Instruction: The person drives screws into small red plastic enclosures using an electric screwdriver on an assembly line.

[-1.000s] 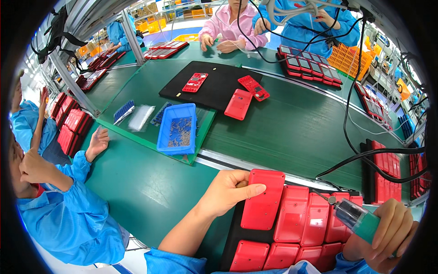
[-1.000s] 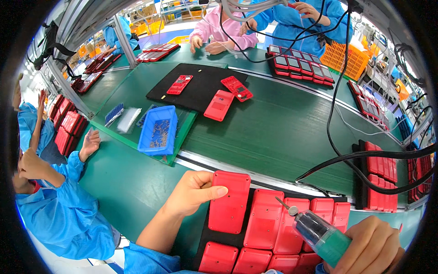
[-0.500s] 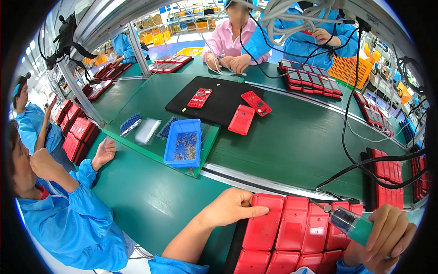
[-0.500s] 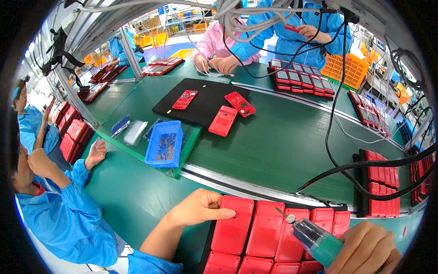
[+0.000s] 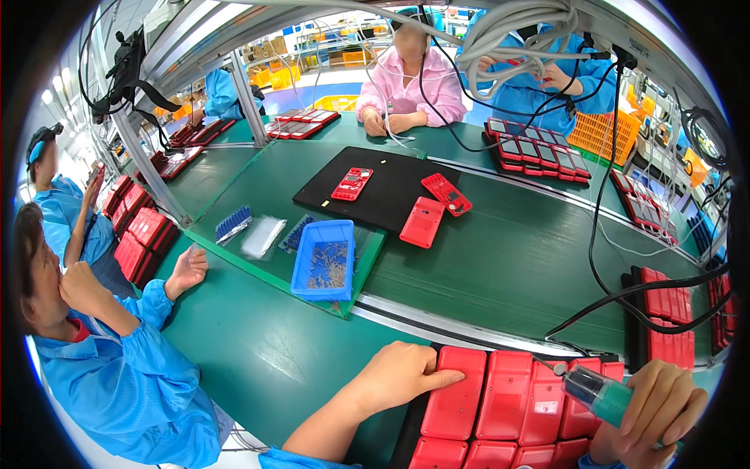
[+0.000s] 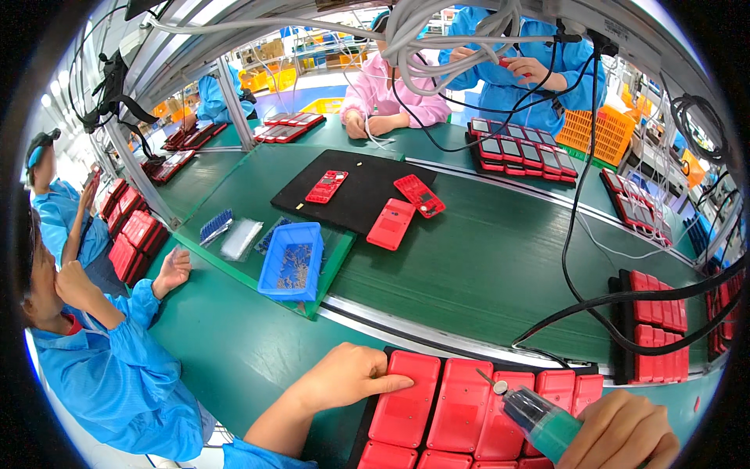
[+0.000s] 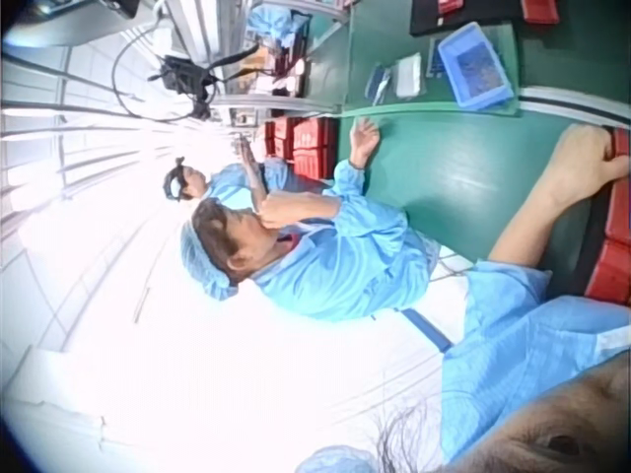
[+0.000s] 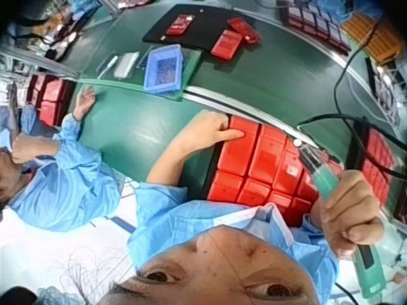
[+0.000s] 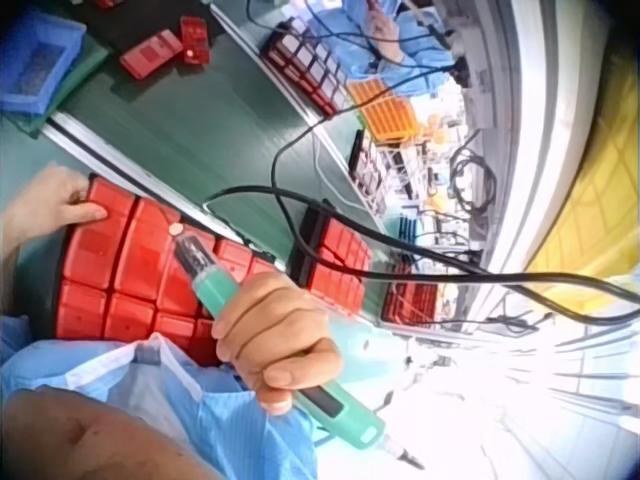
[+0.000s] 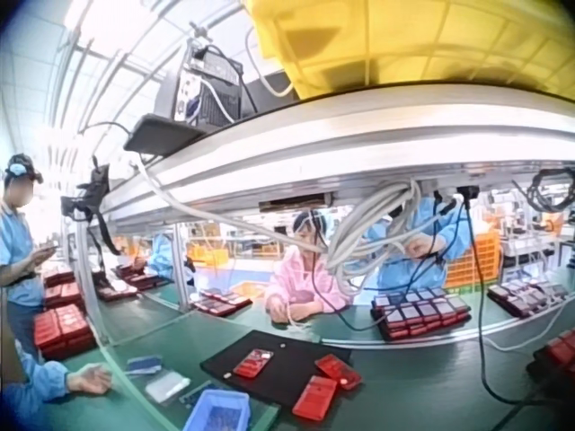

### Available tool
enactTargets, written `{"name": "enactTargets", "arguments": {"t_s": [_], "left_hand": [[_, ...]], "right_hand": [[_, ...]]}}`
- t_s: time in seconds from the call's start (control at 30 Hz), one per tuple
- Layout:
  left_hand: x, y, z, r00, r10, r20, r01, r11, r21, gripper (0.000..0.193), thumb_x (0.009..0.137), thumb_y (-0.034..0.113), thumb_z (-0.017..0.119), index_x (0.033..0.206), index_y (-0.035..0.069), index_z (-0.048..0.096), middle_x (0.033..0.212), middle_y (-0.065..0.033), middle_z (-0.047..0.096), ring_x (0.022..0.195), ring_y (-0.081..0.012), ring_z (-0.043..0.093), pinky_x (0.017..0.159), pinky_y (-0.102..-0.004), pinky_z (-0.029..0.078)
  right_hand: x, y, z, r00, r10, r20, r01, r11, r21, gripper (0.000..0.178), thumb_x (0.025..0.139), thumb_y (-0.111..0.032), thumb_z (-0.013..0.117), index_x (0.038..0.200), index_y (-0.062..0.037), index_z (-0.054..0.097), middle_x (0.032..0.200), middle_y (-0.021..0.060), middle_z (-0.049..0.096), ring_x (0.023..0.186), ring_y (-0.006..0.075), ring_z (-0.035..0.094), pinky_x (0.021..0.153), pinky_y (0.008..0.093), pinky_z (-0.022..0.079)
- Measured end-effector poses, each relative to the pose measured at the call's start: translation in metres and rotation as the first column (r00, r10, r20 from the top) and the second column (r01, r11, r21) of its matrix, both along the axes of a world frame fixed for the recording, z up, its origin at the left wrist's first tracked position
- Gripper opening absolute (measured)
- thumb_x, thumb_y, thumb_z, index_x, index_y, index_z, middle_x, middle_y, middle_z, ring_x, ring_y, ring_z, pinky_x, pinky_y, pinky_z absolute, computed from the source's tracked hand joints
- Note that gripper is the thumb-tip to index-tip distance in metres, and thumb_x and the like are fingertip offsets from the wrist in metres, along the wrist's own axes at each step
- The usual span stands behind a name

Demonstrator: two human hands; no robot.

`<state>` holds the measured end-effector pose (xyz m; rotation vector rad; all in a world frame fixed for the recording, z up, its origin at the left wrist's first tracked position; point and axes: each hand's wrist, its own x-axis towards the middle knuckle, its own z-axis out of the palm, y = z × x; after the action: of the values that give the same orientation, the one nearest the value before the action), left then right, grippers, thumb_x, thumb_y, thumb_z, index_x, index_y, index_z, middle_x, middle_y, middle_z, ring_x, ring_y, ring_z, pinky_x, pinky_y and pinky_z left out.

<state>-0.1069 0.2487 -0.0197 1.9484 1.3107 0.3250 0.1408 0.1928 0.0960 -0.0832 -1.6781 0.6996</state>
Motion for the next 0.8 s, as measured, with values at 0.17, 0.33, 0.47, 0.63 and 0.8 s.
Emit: {"name": "enactTargets", "arguments": {"t_s": [0.17,0.33,0.47,0.63,0.8], "left_hand": [[0.002,-0.006,0.003,0.973,0.222,0.066,-0.231,0.958,0.168,0.040,0.071,0.041,0.067,0.080,0.002,0.061,0.056,-0.0137,0.052,0.050,-0.0295,0.050,0.050,-0.0351,0.040],[0.003,-0.007,0.007,0.991,0.124,0.059,-0.135,0.960,0.244,0.046,0.071,0.037,0.068,0.101,0.004,0.060,0.062,-0.0121,0.055,0.058,-0.0289,0.054,0.054,-0.0346,0.044],[0.007,-0.013,0.014,0.994,0.103,-0.041,-0.085,0.948,0.305,0.044,0.073,0.035,0.065,0.103,0.004,0.060,0.069,-0.0120,0.057,0.066,-0.0291,0.057,0.059,-0.0362,0.046],[0.008,-0.016,0.015,0.984,0.151,-0.098,-0.114,0.944,0.311,0.038,0.073,0.034,0.064,0.098,0.006,0.061,0.068,-0.0104,0.056,0.064,-0.0288,0.057,0.056,-0.0372,0.046],[0.011,-0.020,0.016,0.984,0.156,-0.084,-0.118,0.930,0.348,0.034,0.073,0.033,0.064,0.094,0.006,0.061,0.067,-0.0089,0.055,0.063,-0.0285,0.057,0.054,-0.0377,0.046]], "right_hand": [[-0.001,0.000,-0.002,1.000,-0.006,-0.018,0.006,1.000,-0.018,0.017,0.082,-0.026,0.058,0.089,-0.0114,0.053,0.060,-0.0035,0.047,0.050,0.0067,0.047,0.051,0.0186,0.039],[-0.002,-0.001,-0.002,0.999,-0.020,-0.028,0.019,1.000,-0.007,0.017,0.082,-0.026,0.058,0.088,-0.0110,0.054,0.060,-0.0034,0.047,0.049,0.0068,0.046,0.050,0.0185,0.038],[-0.001,-0.003,-0.001,0.999,-0.025,-0.040,0.025,1.000,0.007,0.017,0.082,-0.026,0.058,0.088,-0.0109,0.054,0.059,-0.0033,0.047,0.048,0.0067,0.045,0.049,0.0185,0.038],[-0.004,0.002,-0.005,0.999,-0.030,-0.031,0.029,0.999,-0.022,0.018,0.082,-0.027,0.059,0.088,-0.0109,0.054,0.059,-0.0034,0.047,0.048,0.0065,0.046,0.049,0.0185,0.038],[-0.003,-0.001,-0.003,0.999,-0.027,-0.029,0.026,1.000,-0.016,0.018,0.082,-0.027,0.059,0.088,-0.0109,0.054,0.059,-0.0035,0.048,0.048,0.0064,0.046,0.049,0.0184,0.038]]}}
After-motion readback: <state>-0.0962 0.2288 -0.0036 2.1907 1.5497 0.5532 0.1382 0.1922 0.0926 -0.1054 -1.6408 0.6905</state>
